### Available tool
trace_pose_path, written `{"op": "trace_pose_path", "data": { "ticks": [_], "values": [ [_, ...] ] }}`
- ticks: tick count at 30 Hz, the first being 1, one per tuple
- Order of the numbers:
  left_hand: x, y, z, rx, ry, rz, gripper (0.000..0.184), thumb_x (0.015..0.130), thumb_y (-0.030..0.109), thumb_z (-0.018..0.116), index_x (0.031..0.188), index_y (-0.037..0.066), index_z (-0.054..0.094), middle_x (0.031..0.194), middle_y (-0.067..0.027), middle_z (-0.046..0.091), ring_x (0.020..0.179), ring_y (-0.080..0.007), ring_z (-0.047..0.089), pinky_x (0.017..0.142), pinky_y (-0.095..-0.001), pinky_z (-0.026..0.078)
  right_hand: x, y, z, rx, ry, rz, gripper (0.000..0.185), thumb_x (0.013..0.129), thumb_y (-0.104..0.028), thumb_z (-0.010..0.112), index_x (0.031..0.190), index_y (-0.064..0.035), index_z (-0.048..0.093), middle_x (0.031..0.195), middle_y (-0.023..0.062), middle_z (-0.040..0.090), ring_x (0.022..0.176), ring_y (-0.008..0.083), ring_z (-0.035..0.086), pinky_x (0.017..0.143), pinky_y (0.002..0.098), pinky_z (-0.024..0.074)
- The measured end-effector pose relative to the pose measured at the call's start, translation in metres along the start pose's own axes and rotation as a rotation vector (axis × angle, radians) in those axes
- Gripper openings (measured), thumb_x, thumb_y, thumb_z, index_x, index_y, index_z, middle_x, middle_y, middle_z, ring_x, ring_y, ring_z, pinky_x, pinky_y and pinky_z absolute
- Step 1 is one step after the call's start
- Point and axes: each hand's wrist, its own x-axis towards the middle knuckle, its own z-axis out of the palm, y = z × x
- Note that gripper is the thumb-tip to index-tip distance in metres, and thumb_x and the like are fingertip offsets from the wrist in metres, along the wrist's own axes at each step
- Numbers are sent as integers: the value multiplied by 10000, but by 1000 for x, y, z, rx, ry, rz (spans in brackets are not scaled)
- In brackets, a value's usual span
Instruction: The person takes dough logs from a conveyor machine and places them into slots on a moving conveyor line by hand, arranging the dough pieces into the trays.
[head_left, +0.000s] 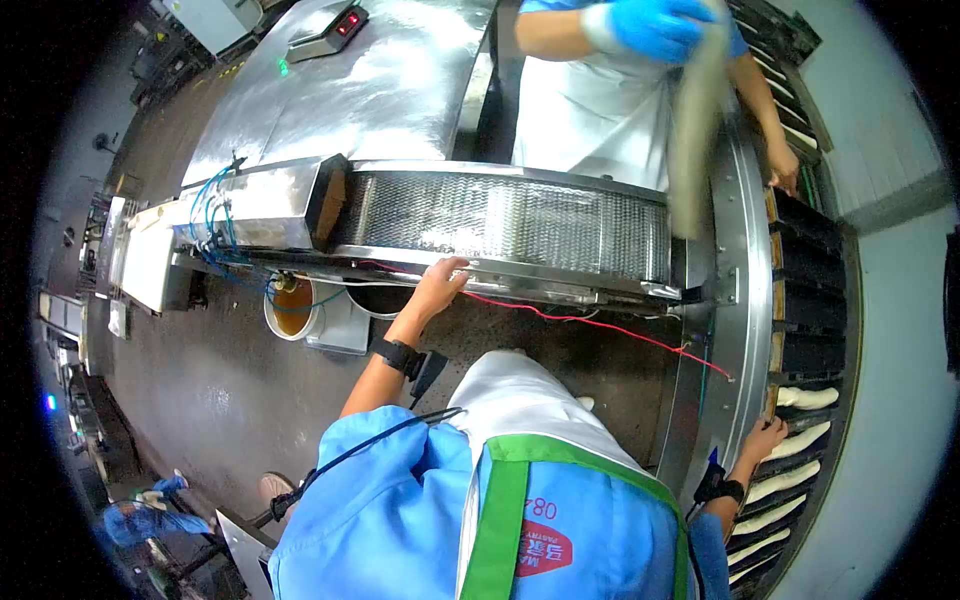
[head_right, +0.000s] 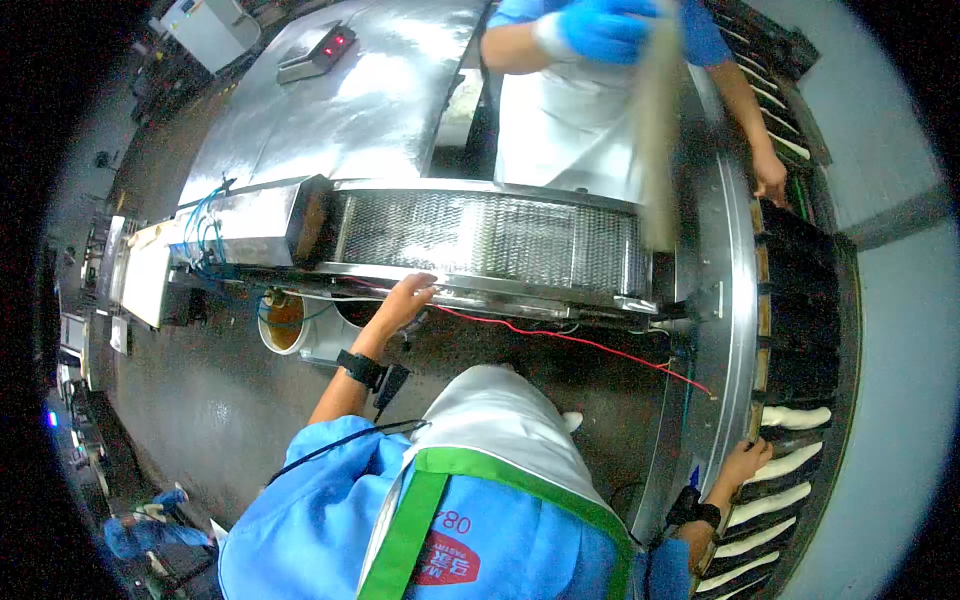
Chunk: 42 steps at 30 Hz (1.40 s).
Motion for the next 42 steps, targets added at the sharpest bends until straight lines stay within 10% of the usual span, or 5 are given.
{"op": "trace_pose_path", "data": {
  "ticks": [20, 24, 35, 41, 42],
  "values": [
    [1, -25, -6, -117, 64, -44, 270, 739, 177, 513, 964, 28, 536, 895, -180, 557, 838, -307, 533, 753, -343, 406, 0, 19, -3, -78, 9, -64, 334, 785, -203, 481, 1067, -29, 439, 1124, 146, 360, 909, 320, 454, 666, 424, 425],
    [23, -46, -37, -368, 339, -202, 265, 760, 119, 502, 1003, 14, 500, 895, -96, 542, 785, -160, 499, 695, -271, 403, 5, 35, 7, -126, 31, -101, 321, 789, -211, 475, 1056, -36, 444, 1116, 147, 366, 911, 317, 451, 668, 422, 418],
    [137, -195, -120, -862, 631, -756, 323, 723, 181, 553, 970, -12, 476, 870, -134, 540, 660, -198, 531, 553, -307, 432, 8, 35, 0, -76, 26, -182, 270, 783, -173, 502, 1007, -33, 446, 1113, 150, 357, 874, 318, 471, 630, 426, 428],
    [191, -310, -111, -906, 441, -379, 259, 786, 320, 500, 729, 68, 488, 659, -11, 461, 585, -130, 432, 526, -270, 359, 10, 50, -3, -104, -8, -163, 279, 779, -156, 511, 1010, -18, 441, 1134, 151, 358, 929, 318, 454, 680, 407, 429],
    [188, -248, -103, -998, 575, -456, 245, 786, 311, 498, 757, 68, 480, 676, -12, 460, 595, -130, 434, 532, -266, 361, 8, 47, -6, -164, -27, -138, 299, 776, -161, 511, 1024, -11, 440, 1164, 150, 346, 983, 318, 424, 722, 390, 426]
  ]
}}
